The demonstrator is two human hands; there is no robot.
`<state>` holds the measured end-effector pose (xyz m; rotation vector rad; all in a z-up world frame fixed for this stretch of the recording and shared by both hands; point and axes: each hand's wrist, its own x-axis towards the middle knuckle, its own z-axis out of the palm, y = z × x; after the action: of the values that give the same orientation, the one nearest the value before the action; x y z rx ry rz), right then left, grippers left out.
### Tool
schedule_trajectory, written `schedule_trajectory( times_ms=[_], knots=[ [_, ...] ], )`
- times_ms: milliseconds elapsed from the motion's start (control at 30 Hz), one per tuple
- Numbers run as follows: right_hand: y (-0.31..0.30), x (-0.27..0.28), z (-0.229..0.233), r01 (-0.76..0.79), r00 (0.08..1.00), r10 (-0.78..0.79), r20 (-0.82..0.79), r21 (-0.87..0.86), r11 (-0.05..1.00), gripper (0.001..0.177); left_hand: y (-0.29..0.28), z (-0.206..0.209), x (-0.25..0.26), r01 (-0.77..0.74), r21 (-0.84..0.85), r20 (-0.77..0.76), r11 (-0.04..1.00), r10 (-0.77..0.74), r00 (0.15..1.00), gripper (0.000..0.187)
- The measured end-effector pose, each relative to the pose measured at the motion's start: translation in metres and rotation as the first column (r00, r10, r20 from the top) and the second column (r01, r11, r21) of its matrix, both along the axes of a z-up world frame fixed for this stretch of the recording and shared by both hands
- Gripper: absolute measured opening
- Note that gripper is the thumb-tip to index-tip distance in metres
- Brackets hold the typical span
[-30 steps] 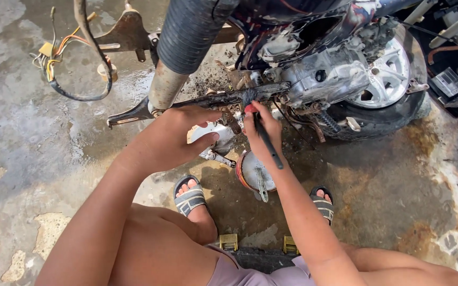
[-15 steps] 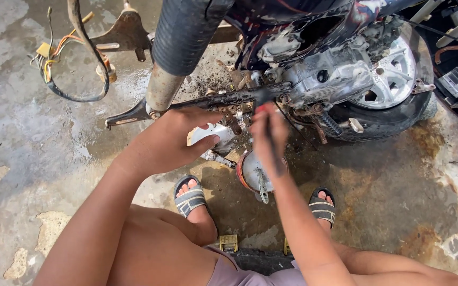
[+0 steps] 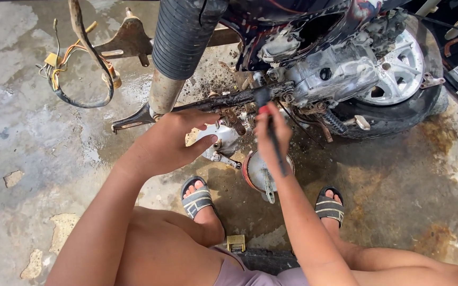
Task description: The person scrubs the engine and frame of a motorcycle using a brush and a cleaning solution. They dip the brush into a bucket of soapy water and scrub various parts of the bike, including the chain and engine casing.
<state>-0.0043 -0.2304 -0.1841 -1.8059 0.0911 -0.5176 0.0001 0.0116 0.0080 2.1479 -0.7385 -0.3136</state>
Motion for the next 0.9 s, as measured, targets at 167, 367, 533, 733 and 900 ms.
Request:
schedule_trajectory(
  times_ms=[167, 367, 533, 733, 900],
  knots=[
    [-0.025, -0.005, -0.037, -0.127, 0.99, 0.131, 0.052, -0.084, 0.988, 0.039, -0.001, -0.002, 0.002, 0.007, 0.001, 0.005, 1.0, -0.007, 1.0, 0.04],
    [-0.018, -0.011, -0.06, -0.158, 0.985, 0.166, 0.053, -0.134, 0.978, 0.034, 0.001, -0.007, 0.002, 0.012, 0.001, 0.016, 1.0, -0.012, 1.0, 0.04],
    [-0.018, 0.001, -0.074, -0.006, 0.977, 0.07, 0.199, -0.305, 0.952, 0.036, 0.004, -0.006, 0.003, 0.008, -0.044, 0.029, 0.999, -0.007, 1.0, 0.039],
    [-0.015, 0.006, -0.034, -0.103, 0.94, 0.166, 0.299, -0.214, 0.971, 0.037, 0.009, -0.01, 0.006, -0.011, -0.052, 0.048, 0.999, 0.014, 0.999, 0.036],
    [-0.005, 0.009, -0.013, -0.41, 0.897, 0.412, 0.16, -0.044, 0.911, 0.038, 0.008, -0.008, 0.008, -0.016, -0.045, 0.035, 0.999, 0.018, 0.999, 0.035]
  ],
)
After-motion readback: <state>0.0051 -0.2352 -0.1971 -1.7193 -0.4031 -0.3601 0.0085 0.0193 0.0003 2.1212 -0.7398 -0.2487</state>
